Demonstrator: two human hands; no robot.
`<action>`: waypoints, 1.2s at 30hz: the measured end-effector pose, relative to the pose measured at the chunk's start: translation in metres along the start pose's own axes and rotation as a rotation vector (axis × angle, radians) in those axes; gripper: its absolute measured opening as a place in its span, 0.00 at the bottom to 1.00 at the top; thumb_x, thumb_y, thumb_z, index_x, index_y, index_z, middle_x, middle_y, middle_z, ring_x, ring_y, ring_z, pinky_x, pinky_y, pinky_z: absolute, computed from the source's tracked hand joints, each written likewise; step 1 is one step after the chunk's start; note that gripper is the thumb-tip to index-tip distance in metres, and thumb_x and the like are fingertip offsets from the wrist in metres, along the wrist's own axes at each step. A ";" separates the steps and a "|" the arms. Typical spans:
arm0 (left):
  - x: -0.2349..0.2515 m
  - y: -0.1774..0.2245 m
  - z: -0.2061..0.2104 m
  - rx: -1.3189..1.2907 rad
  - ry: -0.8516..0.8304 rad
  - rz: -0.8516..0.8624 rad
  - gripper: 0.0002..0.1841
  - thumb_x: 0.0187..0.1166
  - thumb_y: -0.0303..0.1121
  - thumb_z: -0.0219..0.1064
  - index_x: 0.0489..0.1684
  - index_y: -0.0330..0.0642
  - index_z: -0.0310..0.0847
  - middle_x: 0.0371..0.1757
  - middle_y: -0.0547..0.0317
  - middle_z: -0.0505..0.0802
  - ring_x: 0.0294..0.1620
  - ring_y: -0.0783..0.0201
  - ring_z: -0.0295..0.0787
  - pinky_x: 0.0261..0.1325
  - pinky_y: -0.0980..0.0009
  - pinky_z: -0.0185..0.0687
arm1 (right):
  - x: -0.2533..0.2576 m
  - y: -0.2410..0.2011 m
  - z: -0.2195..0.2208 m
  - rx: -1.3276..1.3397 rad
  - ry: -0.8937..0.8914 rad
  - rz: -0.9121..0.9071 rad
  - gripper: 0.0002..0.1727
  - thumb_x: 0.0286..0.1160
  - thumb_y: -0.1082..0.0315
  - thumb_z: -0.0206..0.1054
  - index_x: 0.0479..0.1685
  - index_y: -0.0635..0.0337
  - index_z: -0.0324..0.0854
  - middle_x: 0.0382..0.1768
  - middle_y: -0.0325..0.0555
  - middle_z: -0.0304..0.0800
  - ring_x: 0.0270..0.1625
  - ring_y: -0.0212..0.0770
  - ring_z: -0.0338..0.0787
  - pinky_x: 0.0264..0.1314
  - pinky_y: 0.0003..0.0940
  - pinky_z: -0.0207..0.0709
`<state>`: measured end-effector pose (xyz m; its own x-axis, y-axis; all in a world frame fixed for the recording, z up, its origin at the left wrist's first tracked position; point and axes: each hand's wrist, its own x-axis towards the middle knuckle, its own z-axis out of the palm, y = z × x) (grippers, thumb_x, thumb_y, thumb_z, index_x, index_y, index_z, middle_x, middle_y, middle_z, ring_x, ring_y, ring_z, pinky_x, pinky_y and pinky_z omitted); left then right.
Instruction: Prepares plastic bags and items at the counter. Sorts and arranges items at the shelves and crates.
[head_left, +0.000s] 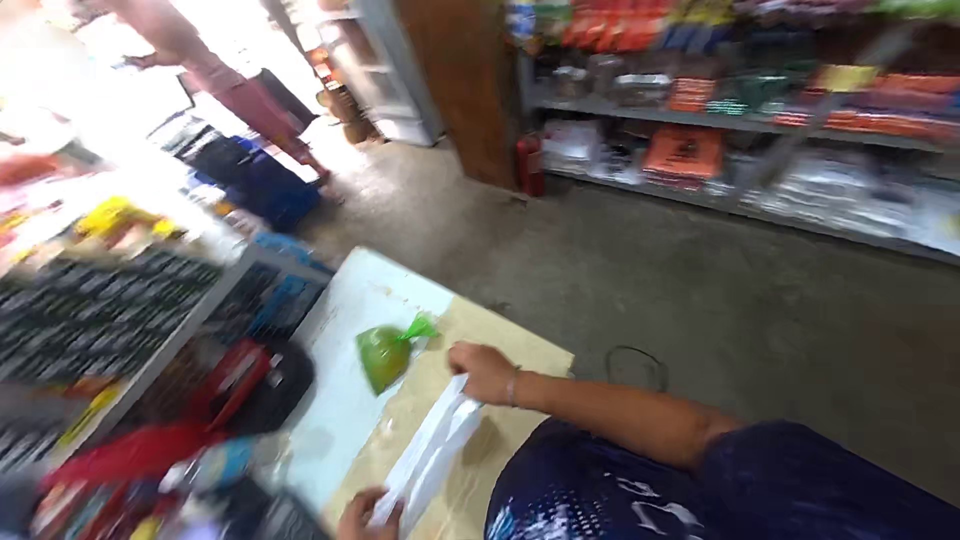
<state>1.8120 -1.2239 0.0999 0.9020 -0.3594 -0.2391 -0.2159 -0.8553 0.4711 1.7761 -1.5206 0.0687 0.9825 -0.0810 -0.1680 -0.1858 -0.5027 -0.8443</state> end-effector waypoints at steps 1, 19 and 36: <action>-0.004 0.000 0.000 -0.043 0.000 -0.028 0.22 0.66 0.29 0.81 0.55 0.23 0.85 0.52 0.28 0.91 0.56 0.34 0.89 0.65 0.37 0.80 | 0.002 0.000 -0.001 -0.003 -0.074 0.059 0.16 0.69 0.73 0.73 0.54 0.74 0.83 0.56 0.67 0.87 0.62 0.64 0.86 0.66 0.64 0.76; -0.062 0.018 -0.016 -0.294 1.059 -0.047 0.17 0.63 0.26 0.77 0.50 0.30 0.89 0.39 0.50 0.92 0.31 0.65 0.86 0.35 0.69 0.84 | 0.030 -0.074 0.014 0.199 0.288 -0.881 0.12 0.62 0.66 0.69 0.41 0.65 0.87 0.32 0.46 0.88 0.31 0.24 0.83 0.36 0.14 0.78; -0.041 0.033 -0.028 -0.383 0.587 -0.233 0.15 0.67 0.25 0.76 0.51 0.31 0.90 0.47 0.43 0.93 0.49 0.49 0.90 0.54 0.51 0.84 | -0.004 -0.026 0.024 0.427 -0.010 -0.414 0.25 0.63 0.80 0.72 0.62 0.83 0.75 0.42 0.54 0.88 0.44 0.31 0.88 0.54 0.29 0.84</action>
<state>1.7785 -1.2266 0.1489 0.9832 0.1669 0.0740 0.0548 -0.6564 0.7524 1.7768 -1.4865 0.0790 0.9748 0.0574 0.2157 0.2206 -0.1002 -0.9702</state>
